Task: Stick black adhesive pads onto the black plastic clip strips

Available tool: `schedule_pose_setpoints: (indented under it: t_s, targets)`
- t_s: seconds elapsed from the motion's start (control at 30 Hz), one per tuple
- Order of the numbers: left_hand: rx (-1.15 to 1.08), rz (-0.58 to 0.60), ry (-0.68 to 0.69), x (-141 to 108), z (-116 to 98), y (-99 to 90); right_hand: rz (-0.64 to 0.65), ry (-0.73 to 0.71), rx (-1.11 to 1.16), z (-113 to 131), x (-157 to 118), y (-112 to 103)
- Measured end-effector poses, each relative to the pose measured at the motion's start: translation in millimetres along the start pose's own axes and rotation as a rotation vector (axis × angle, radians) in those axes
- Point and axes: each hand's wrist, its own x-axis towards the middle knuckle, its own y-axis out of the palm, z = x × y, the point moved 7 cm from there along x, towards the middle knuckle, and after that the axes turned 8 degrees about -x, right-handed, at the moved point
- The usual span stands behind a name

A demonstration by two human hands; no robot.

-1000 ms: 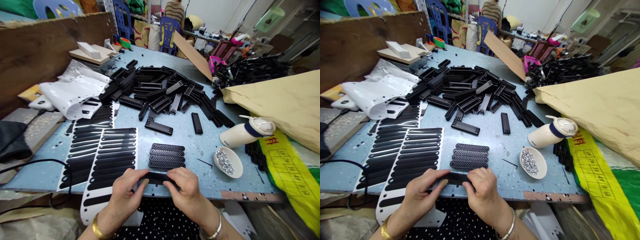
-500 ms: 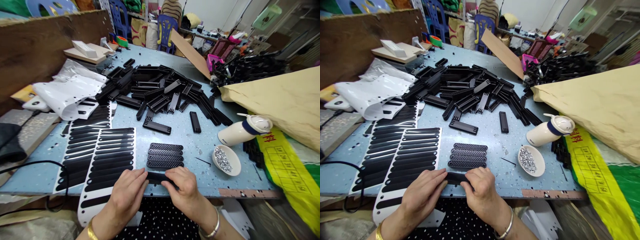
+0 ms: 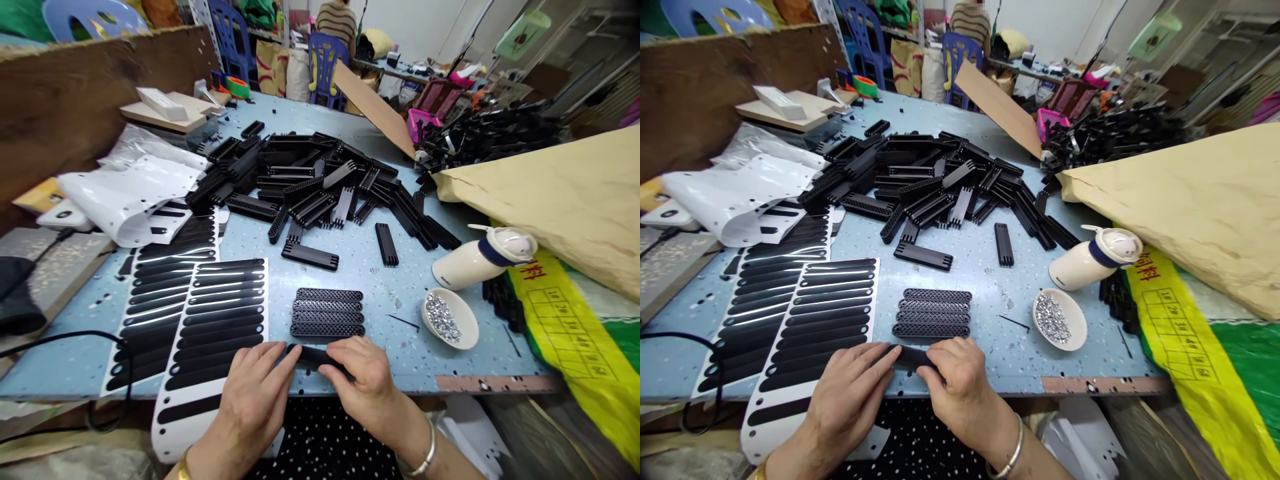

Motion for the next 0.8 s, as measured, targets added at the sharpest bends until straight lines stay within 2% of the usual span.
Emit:
schedule_pose_setpoints:
  t_s: [0.23, 0.5, 0.8]
  targets:
    - [-0.013, 0.036, -0.022, -6, 3, 1.7, -0.032, 0.007, 0.09, -5, -2, -5]
    - [-0.035, 0.027, -0.013, -1, 8, 1.1, -0.009, 0.021, 0.241, -16, -5, -5]
    - [-0.006, 0.041, -0.005, 1, 8, -0.2, 0.054, -0.037, 0.199, -14, -6, -5]
